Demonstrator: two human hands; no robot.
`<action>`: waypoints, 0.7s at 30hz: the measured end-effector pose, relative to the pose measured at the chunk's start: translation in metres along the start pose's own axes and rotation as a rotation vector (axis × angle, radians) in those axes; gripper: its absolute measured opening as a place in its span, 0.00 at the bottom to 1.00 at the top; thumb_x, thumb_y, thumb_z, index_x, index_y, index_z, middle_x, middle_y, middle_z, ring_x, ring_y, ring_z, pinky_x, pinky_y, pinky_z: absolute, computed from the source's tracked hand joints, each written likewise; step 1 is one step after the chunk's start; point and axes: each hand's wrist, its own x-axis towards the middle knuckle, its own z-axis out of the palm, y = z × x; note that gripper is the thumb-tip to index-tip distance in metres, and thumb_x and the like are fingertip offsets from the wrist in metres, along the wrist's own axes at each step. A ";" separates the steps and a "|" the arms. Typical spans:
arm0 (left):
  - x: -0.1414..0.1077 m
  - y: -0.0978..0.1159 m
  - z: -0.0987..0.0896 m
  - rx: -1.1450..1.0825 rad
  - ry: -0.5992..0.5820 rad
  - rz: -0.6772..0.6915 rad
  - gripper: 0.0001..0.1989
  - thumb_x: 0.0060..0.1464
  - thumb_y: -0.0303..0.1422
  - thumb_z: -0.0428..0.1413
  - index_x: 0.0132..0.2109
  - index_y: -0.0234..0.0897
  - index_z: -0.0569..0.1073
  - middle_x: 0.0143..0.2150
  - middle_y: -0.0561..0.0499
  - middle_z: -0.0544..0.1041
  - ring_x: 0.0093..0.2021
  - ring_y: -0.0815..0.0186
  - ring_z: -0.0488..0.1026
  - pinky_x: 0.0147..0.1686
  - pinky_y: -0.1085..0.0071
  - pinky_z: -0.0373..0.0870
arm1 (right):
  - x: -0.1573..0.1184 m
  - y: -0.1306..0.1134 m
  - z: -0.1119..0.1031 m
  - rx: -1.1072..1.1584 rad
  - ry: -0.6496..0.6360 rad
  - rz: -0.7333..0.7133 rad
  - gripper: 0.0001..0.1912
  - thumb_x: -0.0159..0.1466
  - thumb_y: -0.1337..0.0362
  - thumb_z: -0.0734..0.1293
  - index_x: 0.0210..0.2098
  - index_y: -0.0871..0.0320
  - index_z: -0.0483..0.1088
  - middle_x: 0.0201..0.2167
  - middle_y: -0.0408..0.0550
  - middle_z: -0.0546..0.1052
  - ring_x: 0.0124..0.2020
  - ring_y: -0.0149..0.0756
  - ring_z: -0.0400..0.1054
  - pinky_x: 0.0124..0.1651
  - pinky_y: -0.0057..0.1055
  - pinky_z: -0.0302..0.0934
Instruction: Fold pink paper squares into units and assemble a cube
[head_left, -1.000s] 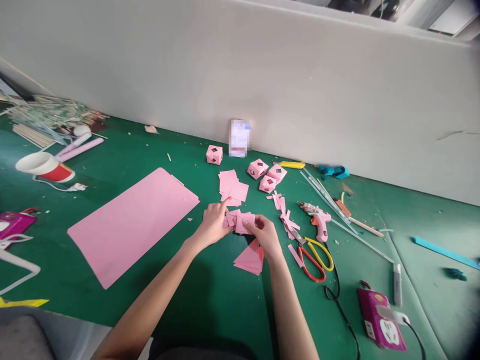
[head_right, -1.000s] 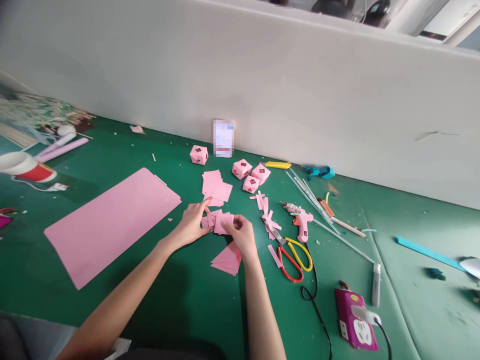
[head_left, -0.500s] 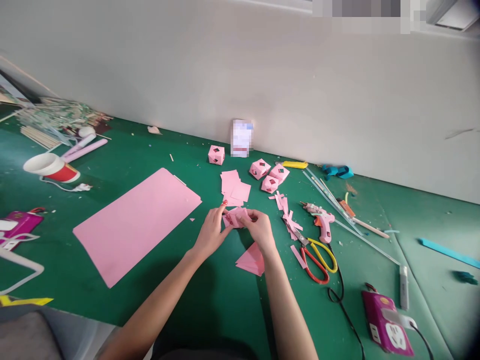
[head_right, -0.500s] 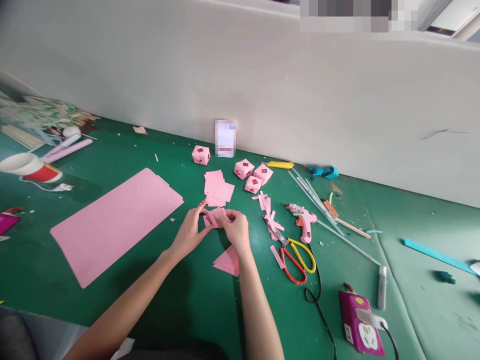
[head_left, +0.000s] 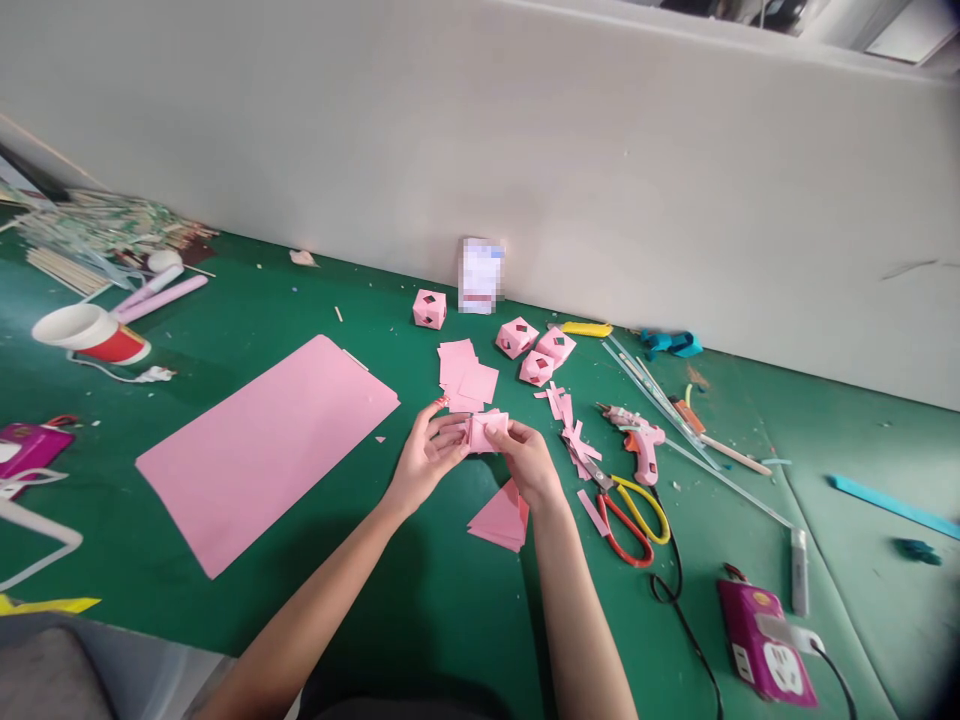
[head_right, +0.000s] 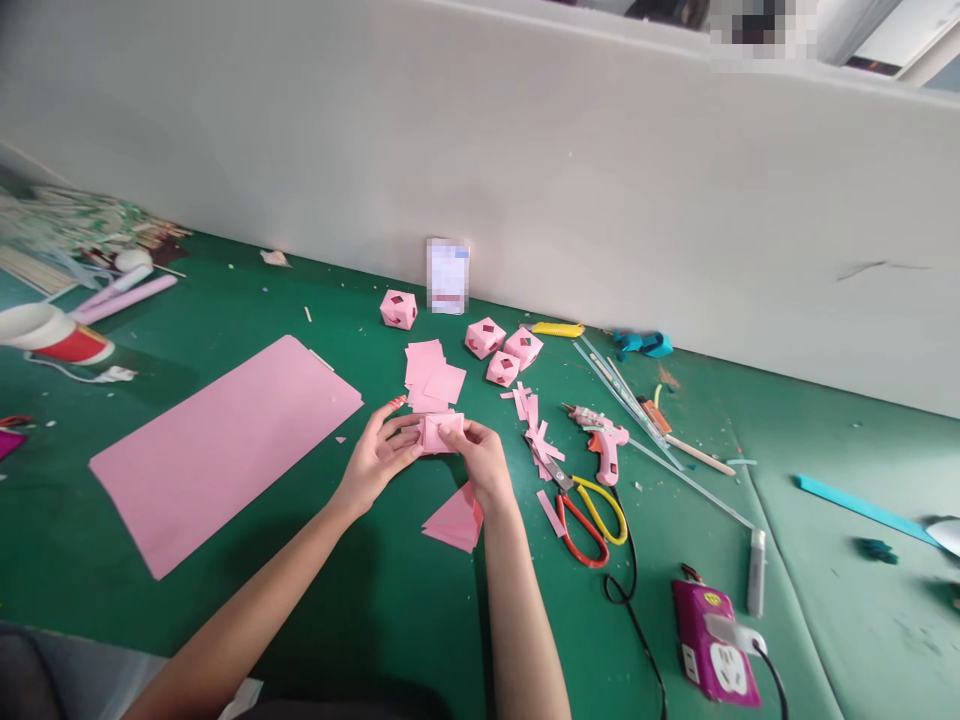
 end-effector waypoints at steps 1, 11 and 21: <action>0.000 0.001 0.001 -0.022 0.020 -0.021 0.37 0.56 0.38 0.66 0.67 0.42 0.58 0.59 0.39 0.75 0.57 0.55 0.78 0.59 0.54 0.75 | -0.001 0.000 0.002 0.006 -0.002 -0.002 0.21 0.47 0.51 0.81 0.33 0.58 0.81 0.34 0.48 0.83 0.36 0.39 0.75 0.47 0.36 0.65; -0.002 -0.001 0.008 -0.085 0.133 -0.025 0.29 0.54 0.37 0.67 0.59 0.38 0.67 0.50 0.42 0.78 0.54 0.56 0.78 0.54 0.57 0.77 | -0.002 0.014 0.018 0.047 0.133 -0.077 0.24 0.48 0.49 0.80 0.38 0.56 0.75 0.33 0.46 0.82 0.34 0.38 0.74 0.43 0.36 0.68; 0.003 -0.009 -0.035 0.926 0.050 0.266 0.36 0.55 0.28 0.64 0.68 0.42 0.60 0.59 0.39 0.74 0.63 0.47 0.67 0.59 0.47 0.67 | -0.009 0.007 0.002 -0.193 0.110 -0.145 0.18 0.55 0.49 0.77 0.36 0.57 0.77 0.33 0.45 0.80 0.33 0.36 0.71 0.39 0.32 0.65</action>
